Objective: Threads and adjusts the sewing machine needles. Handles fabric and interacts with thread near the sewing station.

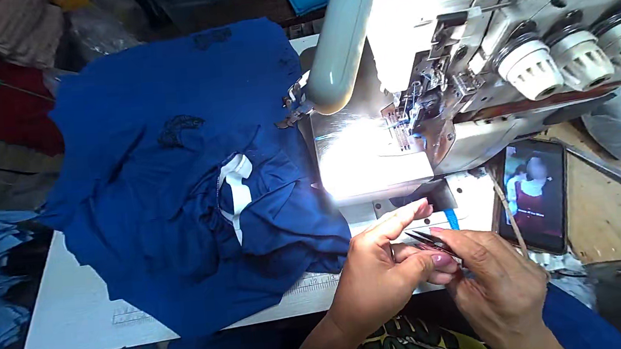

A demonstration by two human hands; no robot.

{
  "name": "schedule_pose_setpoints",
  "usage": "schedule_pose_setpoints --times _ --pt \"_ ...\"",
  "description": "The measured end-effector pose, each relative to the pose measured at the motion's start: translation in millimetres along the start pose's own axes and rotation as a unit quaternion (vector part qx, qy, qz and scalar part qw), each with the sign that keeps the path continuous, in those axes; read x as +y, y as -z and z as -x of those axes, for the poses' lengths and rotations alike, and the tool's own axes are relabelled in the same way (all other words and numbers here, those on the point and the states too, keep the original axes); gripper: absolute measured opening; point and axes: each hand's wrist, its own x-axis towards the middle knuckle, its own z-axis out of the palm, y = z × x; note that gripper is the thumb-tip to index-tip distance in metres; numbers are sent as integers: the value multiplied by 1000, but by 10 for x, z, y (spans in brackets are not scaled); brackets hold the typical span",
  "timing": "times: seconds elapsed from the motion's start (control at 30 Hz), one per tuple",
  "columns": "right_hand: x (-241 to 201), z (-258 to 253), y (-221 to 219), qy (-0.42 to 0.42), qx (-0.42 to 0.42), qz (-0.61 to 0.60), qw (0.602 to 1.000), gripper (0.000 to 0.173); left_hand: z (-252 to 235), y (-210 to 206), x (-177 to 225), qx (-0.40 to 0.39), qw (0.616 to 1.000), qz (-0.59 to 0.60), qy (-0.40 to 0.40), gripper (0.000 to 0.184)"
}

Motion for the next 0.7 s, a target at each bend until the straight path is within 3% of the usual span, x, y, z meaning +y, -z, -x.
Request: schedule_pose_setpoints --times 0.33,0.7 --pt "39 -33 -5 15 6 -46 999 21 -41 44 68 -28 997 60 42 54" --pt "52 -39 -21 -1 5 -36 999 24 -20 82 41 -11 997 64 31 57"
